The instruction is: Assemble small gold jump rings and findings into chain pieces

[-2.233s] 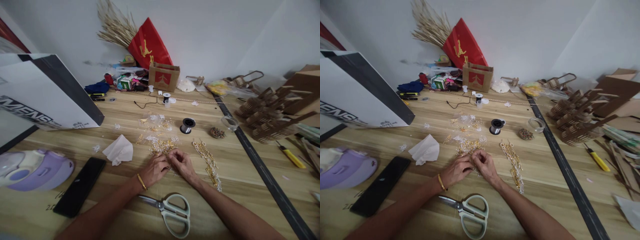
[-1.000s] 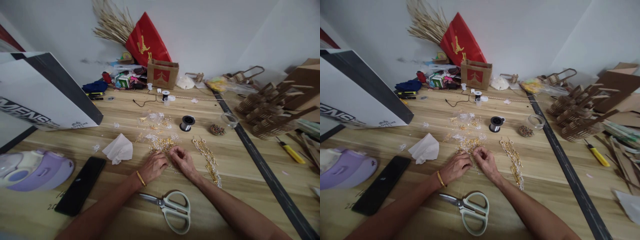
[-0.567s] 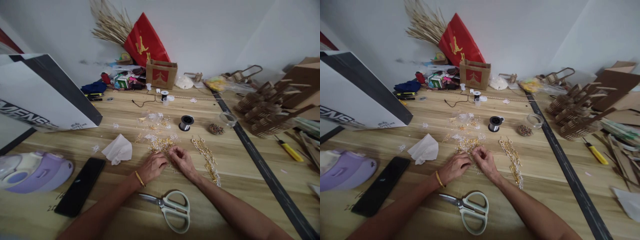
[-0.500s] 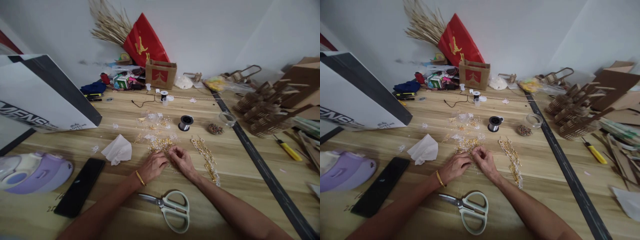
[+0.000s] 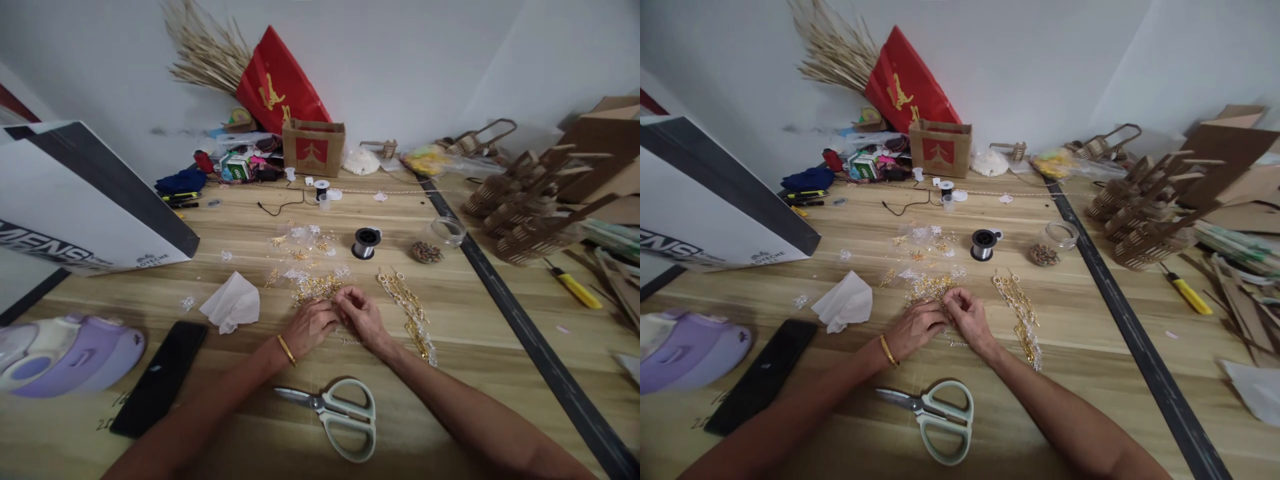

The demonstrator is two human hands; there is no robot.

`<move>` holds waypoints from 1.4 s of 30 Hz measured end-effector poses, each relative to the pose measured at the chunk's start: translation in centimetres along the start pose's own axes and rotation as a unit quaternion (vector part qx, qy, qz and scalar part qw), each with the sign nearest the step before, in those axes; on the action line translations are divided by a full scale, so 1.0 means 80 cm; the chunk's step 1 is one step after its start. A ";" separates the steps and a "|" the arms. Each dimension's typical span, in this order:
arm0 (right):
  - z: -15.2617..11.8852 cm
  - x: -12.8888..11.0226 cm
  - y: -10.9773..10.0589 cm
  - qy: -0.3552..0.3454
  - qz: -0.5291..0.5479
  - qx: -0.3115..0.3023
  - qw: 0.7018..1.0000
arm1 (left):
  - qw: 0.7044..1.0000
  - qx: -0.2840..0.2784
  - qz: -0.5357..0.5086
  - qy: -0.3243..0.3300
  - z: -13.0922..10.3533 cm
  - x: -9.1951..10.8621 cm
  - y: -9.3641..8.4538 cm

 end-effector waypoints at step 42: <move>0.001 -0.002 0.001 -0.003 0.001 -0.004 1.000 | 1.000 0.000 0.017 -0.006 -0.002 0.001 0.003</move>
Point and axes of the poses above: each hand's wrist, its own z-axis towards the middle knuckle, its own y-axis out of the palm, x = y × z, the point moved 4 cm from there along z, towards the middle knuckle, and after that the axes turned 15 degrees about -z, right-handed, at the moved point
